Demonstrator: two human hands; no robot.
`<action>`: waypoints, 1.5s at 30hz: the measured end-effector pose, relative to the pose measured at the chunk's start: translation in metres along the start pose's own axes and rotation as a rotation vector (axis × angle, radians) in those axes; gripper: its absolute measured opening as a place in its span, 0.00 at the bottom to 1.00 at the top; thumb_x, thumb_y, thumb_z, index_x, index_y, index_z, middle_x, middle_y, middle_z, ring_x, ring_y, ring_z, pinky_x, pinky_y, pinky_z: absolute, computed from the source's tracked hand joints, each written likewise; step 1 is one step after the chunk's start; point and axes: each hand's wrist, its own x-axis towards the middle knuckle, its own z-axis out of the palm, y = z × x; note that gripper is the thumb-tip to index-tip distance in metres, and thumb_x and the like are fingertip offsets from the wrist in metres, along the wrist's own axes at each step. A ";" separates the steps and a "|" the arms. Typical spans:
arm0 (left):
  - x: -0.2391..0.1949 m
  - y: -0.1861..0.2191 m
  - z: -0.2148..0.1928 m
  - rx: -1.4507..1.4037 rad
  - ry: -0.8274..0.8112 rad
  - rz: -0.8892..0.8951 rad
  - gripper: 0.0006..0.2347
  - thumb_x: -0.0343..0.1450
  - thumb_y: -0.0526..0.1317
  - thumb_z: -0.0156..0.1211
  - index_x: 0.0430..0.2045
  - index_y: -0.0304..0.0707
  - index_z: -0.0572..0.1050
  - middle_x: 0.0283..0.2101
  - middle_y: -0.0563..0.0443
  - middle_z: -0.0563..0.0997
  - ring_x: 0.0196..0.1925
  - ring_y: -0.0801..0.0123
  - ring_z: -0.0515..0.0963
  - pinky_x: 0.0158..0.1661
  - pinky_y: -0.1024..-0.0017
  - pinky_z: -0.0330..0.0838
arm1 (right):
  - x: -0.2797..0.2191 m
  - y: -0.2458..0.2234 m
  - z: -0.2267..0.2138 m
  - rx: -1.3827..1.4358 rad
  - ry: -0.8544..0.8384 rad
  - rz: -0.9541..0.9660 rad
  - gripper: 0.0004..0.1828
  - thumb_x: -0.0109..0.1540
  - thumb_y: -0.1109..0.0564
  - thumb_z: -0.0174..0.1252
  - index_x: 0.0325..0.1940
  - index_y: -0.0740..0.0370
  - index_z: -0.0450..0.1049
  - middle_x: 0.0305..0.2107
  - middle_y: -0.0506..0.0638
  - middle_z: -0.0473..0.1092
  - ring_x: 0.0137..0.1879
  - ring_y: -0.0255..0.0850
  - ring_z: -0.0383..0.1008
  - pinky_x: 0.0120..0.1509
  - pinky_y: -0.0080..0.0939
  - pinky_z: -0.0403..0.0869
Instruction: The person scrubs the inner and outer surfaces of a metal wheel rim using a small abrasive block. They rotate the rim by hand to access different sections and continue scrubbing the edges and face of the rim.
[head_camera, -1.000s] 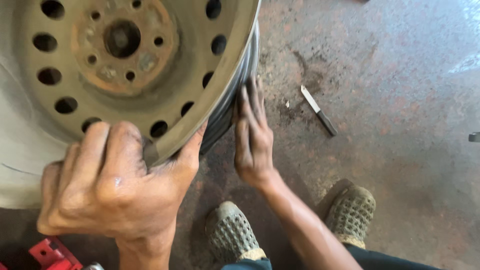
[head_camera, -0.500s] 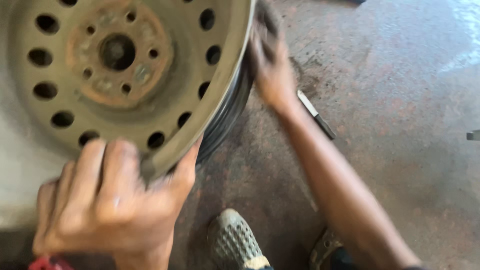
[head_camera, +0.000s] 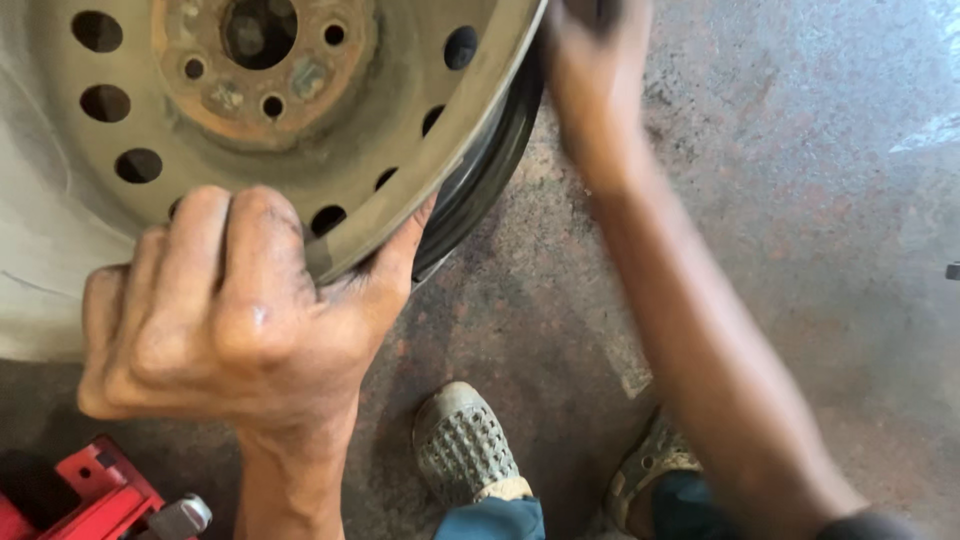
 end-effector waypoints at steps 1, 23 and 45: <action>0.002 0.000 0.002 0.006 0.005 0.008 0.28 0.68 0.70 0.64 0.15 0.45 0.70 0.20 0.62 0.66 0.21 0.71 0.65 0.29 0.69 0.55 | -0.038 -0.013 0.002 0.029 -0.005 0.020 0.09 0.67 0.59 0.54 0.49 0.65 0.70 0.40 0.52 0.74 0.47 0.41 0.75 0.53 0.39 0.77; -0.001 0.003 -0.003 -0.051 -0.027 -0.008 0.24 0.66 0.62 0.70 0.15 0.43 0.70 0.21 0.59 0.68 0.23 0.69 0.68 0.30 0.68 0.57 | -0.001 0.000 -0.022 -0.134 -0.087 0.182 0.10 0.72 0.60 0.55 0.56 0.67 0.71 0.49 0.59 0.74 0.56 0.47 0.74 0.62 0.48 0.74; 0.012 0.005 -0.002 -0.027 0.017 0.025 0.29 0.71 0.67 0.65 0.12 0.44 0.69 0.17 0.60 0.64 0.19 0.72 0.64 0.26 0.70 0.53 | -0.113 -0.021 -0.007 -0.566 -0.152 -0.279 0.32 0.69 0.80 0.35 0.76 0.66 0.57 0.72 0.62 0.58 0.79 0.57 0.61 0.80 0.53 0.63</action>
